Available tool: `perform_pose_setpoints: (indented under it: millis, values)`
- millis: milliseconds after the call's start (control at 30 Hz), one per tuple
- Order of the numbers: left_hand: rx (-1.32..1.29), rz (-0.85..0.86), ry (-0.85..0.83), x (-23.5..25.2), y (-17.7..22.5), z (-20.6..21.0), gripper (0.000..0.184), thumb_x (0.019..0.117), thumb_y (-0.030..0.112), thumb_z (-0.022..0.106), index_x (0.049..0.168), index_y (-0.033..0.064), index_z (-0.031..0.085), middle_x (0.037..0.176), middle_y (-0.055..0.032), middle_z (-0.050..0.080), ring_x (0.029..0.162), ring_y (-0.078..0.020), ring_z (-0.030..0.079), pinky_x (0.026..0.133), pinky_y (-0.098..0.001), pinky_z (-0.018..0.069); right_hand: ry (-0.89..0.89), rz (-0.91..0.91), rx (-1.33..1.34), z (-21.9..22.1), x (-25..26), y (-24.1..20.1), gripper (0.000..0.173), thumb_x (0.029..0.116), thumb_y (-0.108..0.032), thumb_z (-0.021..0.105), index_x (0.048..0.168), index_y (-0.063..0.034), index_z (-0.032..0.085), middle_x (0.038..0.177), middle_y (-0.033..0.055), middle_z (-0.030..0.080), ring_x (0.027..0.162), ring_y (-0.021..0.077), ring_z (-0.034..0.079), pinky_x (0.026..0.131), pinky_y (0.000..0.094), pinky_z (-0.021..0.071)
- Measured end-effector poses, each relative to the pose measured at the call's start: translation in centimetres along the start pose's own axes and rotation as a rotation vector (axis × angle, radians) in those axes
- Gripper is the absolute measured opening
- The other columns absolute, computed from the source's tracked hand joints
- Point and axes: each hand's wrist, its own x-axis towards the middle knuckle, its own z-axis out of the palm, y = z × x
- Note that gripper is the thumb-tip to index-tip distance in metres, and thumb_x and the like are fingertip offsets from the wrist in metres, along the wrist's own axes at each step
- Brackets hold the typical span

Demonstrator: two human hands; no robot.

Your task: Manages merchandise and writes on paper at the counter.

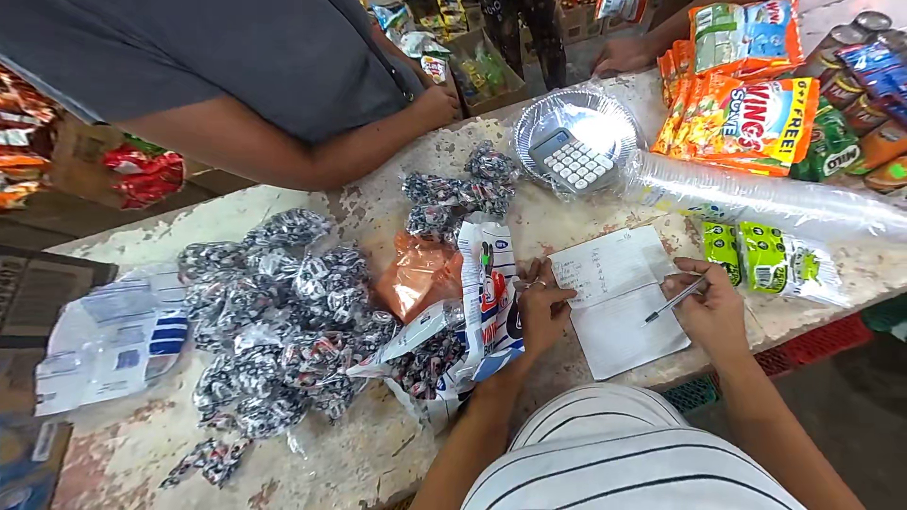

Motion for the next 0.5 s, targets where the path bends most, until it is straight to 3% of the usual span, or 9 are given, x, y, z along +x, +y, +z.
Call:
perform_pose_setpoints:
  millis: [67, 133, 200, 267, 333, 400, 500]
  values:
    - [-0.016, 0.008, -0.005, 0.0, 0.0, -0.1, 0.019, 0.0841, 0.004, 0.074, 0.100, 0.0108, 0.083, 0.134, -0.0301, 0.062, 0.134, -0.0481, 0.052, 0.114, -0.0553, 0.0378, -0.016, -0.026, 0.060, -0.4, 0.5, -1.0, 0.026, 0.1013, -0.010, 0.058, 0.126, -0.0020, 0.058, 0.109, 0.0076, 0.070, 0.087, 0.0151, 0.071, 0.072, 0.0313, 0.0623]
    - [-0.043, 0.017, 0.000, 0.0, -0.2, 0.0, 0.018, 0.0842, 0.004, 0.074, 0.099, 0.0096, 0.082, 0.132, -0.0296, 0.063, 0.132, -0.0471, 0.053, 0.114, -0.0549, 0.0392, -0.051, -0.020, 0.177, -0.7, 1.2, -1.6, 0.029, 0.1081, -0.023, 0.045, 0.127, -0.0020, 0.053, 0.108, 0.0074, 0.070, 0.080, 0.0174, 0.071, 0.068, 0.0328, 0.0613]
    - [-0.061, -0.006, -0.011, 0.0, 0.0, -0.2, 0.016, 0.0848, 0.004, 0.074, 0.098, 0.0080, 0.082, 0.133, -0.0305, 0.062, 0.135, -0.0476, 0.051, 0.116, -0.0557, 0.0354, -0.071, 0.009, 0.294, -0.3, 1.8, -2.2, 0.041, 0.1115, -0.034, 0.029, 0.129, -0.0034, 0.050, 0.091, 0.0052, 0.074, 0.064, 0.0142, 0.068, 0.058, 0.0285, 0.0577]
    - [-0.036, -0.009, -0.015, 0.0, 0.2, -0.3, 0.015, 0.0845, 0.005, 0.076, 0.097, 0.0086, 0.082, 0.132, -0.0298, 0.063, 0.133, -0.0473, 0.052, 0.114, -0.0546, 0.0379, -0.086, 0.026, 0.389, 0.8, 2.2, -3.4, 0.056, 0.1121, -0.040, 0.018, 0.127, -0.0029, 0.057, 0.075, 0.0006, 0.070, 0.055, 0.0086, 0.062, 0.052, 0.0238, 0.0538]
    - [-0.027, -0.010, -0.024, 0.0, 0.3, -0.3, 0.014, 0.0848, 0.006, 0.076, 0.097, 0.0087, 0.082, 0.131, -0.0292, 0.064, 0.134, -0.0480, 0.051, 0.117, -0.0573, 0.0338, -0.090, 0.057, 0.413, 2.2, 2.6, -4.3, 0.057, 0.1123, -0.035, 0.021, 0.118, -0.0010, 0.067, 0.069, -0.0047, 0.063, 0.052, 0.0029, 0.054, 0.050, 0.0192, 0.0478]
    - [-0.028, -0.022, -0.036, 0.1, 0.3, -0.3, 0.014, 0.0857, 0.006, 0.076, 0.098, 0.0090, 0.082, 0.131, -0.0284, 0.065, 0.135, -0.0474, 0.051, 0.117, -0.0583, 0.0327, -0.108, 0.069, 0.377, 3.6, 3.2, -4.5, 0.043, 0.1115, -0.024, 0.034, 0.108, -0.0021, 0.071, 0.065, -0.0074, 0.059, 0.049, 0.0003, 0.049, 0.047, 0.0176, 0.0445]
    - [-0.049, -0.009, -0.025, 0.2, 0.3, -0.4, 0.013, 0.0849, 0.005, 0.077, 0.097, 0.0081, 0.082, 0.125, -0.0261, 0.068, 0.130, -0.0455, 0.055, 0.115, -0.0583, 0.0360, -0.163, 0.077, 0.361, 5.2, 4.1, -5.3, 0.026, 0.1077, -0.016, 0.048, 0.099, -0.0050, 0.070, 0.065, -0.0066, 0.063, 0.050, 0.0018, 0.055, 0.048, 0.0196, 0.0495]
